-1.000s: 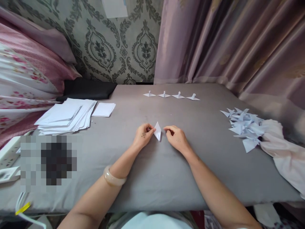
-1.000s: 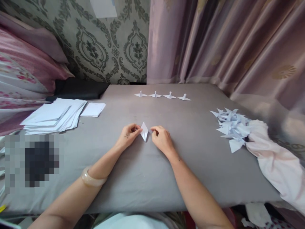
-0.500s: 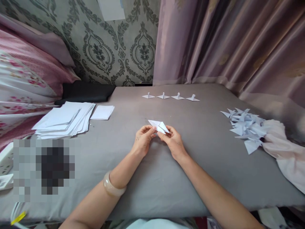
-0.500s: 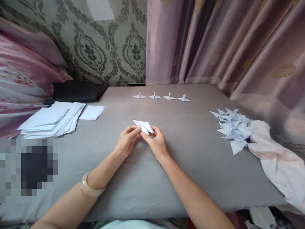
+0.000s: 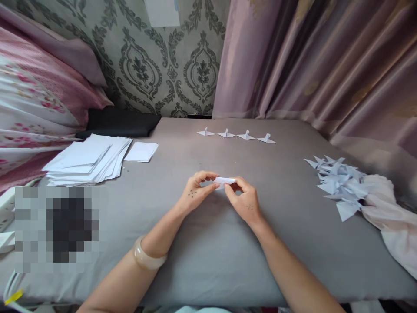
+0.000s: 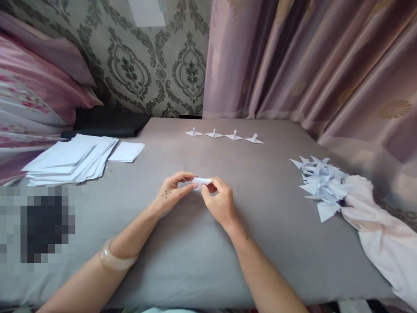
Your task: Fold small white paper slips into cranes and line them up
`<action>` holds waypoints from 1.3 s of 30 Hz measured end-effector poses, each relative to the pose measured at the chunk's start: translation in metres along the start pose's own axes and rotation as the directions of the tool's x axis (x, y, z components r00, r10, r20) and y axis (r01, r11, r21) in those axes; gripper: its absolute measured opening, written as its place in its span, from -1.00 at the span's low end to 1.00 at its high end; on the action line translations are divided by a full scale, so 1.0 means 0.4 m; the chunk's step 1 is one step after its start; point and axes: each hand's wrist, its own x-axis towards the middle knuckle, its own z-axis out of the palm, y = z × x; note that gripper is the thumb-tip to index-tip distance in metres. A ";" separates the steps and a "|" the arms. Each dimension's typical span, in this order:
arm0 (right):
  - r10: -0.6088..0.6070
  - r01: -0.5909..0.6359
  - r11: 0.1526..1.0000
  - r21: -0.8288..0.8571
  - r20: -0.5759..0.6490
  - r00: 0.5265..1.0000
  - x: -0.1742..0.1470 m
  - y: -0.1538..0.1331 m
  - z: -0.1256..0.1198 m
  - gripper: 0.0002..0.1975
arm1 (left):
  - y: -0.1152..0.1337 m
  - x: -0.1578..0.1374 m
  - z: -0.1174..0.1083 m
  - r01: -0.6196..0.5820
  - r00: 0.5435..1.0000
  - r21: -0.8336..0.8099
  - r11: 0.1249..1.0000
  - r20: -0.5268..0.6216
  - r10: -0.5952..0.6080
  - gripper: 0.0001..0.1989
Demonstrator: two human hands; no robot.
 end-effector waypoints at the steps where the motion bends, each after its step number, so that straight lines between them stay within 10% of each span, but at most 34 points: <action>1: -0.036 0.037 0.999 -0.009 0.024 0.999 0.001 -0.002 -0.002 -0.87 | 0.000 0.001 -0.005 -0.019 1.000 0.008 1.000 0.017 0.019 -0.83; 10: -0.320 0.361 0.818 -0.448 0.167 0.933 0.007 0.019 -0.011 -0.69 | 0.007 0.001 -0.012 -0.303 0.940 0.563 0.769 0.041 0.340 -0.82; 15: -0.206 0.433 0.681 -0.591 0.412 0.887 -0.004 0.020 0.000 -0.69 | -0.021 -0.001 -0.016 -0.416 0.909 0.683 0.600 0.337 0.247 -0.74; 24: 0.047 0.143 0.912 -0.385 0.443 0.895 -0.004 0.034 -0.034 -0.72 | -0.005 -0.021 -0.055 -0.300 0.914 0.578 0.759 0.403 0.054 -0.71; 39: 0.075 0.078 0.932 -0.355 0.399 0.914 0.027 0.059 -0.018 -0.79 | -0.023 -0.011 -0.020 -0.068 0.975 0.550 0.832 0.215 -0.063 -0.85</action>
